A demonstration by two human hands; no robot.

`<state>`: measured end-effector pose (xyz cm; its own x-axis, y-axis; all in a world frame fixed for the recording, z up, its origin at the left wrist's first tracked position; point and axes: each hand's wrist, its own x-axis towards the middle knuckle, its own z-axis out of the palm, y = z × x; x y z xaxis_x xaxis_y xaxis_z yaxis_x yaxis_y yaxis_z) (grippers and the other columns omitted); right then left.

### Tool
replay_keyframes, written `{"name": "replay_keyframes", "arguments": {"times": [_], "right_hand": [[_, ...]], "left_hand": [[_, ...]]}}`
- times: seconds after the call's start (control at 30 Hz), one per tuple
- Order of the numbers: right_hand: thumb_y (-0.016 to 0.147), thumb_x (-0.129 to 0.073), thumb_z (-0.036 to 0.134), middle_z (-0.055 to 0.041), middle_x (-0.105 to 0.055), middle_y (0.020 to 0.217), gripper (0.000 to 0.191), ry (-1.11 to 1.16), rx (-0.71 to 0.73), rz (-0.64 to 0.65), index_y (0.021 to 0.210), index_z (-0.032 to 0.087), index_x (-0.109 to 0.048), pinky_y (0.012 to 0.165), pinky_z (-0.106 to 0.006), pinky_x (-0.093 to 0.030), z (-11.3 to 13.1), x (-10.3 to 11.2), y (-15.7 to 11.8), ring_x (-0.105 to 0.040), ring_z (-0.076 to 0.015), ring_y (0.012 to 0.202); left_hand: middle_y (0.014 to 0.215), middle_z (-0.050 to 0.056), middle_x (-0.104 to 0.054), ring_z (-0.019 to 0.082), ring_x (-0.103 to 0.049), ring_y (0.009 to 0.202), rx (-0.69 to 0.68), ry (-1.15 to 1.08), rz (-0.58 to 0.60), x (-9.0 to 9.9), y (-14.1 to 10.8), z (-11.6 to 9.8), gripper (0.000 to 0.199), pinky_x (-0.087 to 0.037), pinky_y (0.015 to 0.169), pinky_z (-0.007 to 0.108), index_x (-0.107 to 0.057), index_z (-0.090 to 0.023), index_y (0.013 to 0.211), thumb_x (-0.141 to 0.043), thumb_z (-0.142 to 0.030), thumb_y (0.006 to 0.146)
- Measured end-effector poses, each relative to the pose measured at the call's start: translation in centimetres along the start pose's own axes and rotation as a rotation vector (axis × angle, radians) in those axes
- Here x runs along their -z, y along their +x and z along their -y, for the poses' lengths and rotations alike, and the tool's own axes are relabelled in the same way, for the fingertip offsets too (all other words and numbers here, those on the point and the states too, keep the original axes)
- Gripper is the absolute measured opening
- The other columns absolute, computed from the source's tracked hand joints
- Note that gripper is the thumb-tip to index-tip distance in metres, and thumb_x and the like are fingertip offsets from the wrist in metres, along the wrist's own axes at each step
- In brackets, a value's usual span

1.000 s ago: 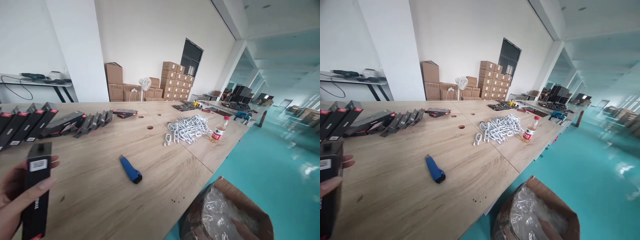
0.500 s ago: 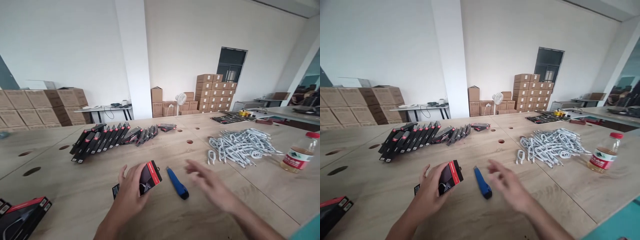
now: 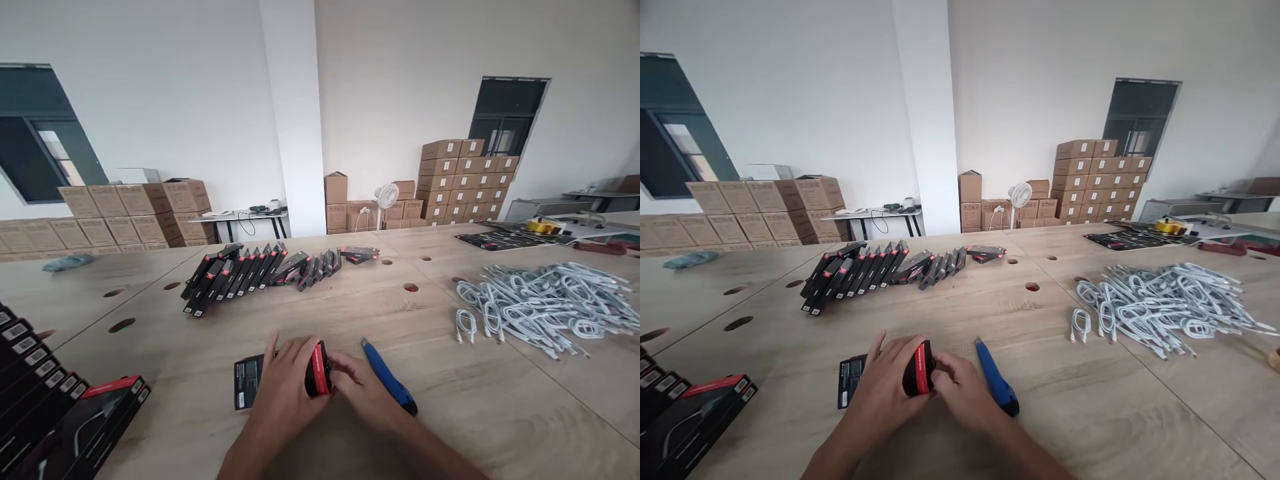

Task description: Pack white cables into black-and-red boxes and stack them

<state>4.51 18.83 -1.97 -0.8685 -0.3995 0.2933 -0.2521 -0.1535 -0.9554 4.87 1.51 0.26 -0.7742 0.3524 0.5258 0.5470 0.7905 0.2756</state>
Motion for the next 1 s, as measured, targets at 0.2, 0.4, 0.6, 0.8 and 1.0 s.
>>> {"name": "replay_keyframes", "arguments": {"times": [0.2,0.4,0.6,0.8,1.0], "right_hand": [[0.077,-0.052,0.01,-0.0029,-0.076,0.108,0.045,0.105,0.001,0.045,0.116,0.023,-0.072,0.098,-0.038,-0.051,0.6,0.2,0.2,-0.07,-0.0233,0.105],[0.067,-0.055,0.011,-0.0015,-0.075,0.091,0.033,0.017,-0.083,-0.027,0.095,0.019,-0.069,0.082,-0.032,-0.054,-0.1,0.4,0.2,-0.071,-0.0222,0.089],[0.056,-0.051,0.011,-0.0007,-0.069,0.08,0.033,-0.11,-0.089,-0.202,0.086,0.019,-0.063,0.071,-0.032,-0.05,-1.0,0.2,0.8,-0.066,-0.0222,0.079],[0.053,-0.046,0.012,-0.0003,-0.066,0.075,0.027,-0.178,-0.056,-0.297,0.076,0.02,-0.06,0.069,-0.031,-0.047,-1.1,-0.2,1.1,-0.061,-0.0209,0.075],[0.057,-0.043,0.014,0.0013,-0.06,0.067,0.02,-0.176,-0.035,-0.333,0.07,0.021,-0.057,0.062,-0.028,-0.044,-1.7,0.0,1.6,-0.058,-0.0177,0.068]], "left_hand": [[0.123,0.005,-0.069,0.026,-0.064,0.114,-0.043,0.055,0.06,0.2,0.1,0.1,0.066,-0.004,0.124,0.054,-0.052,-0.027,0.13,-0.072,-0.022,0.068],[0.116,0.0,-0.071,0.025,-0.065,0.11,-0.055,0.012,0.136,-0.2,0.3,-0.5,0.061,0.002,0.124,0.055,-0.055,-0.03,0.124,-0.078,-0.029,0.068],[0.122,0.001,-0.07,0.026,-0.063,0.114,-0.079,-0.027,0.158,-0.9,0.4,-1.0,0.065,0.009,0.124,0.056,-0.055,-0.032,0.125,-0.079,-0.025,0.066],[0.13,0.004,-0.066,0.029,-0.06,0.122,-0.093,-0.003,0.189,-1.1,0.5,-0.7,0.068,0.01,0.123,0.058,-0.051,-0.03,0.13,-0.076,-0.024,0.067],[0.133,0.002,-0.064,0.028,-0.057,0.125,-0.092,-0.024,0.206,-0.6,0.7,-0.9,0.069,0.011,0.123,0.056,-0.048,-0.033,0.132,-0.074,-0.027,0.069]]}}
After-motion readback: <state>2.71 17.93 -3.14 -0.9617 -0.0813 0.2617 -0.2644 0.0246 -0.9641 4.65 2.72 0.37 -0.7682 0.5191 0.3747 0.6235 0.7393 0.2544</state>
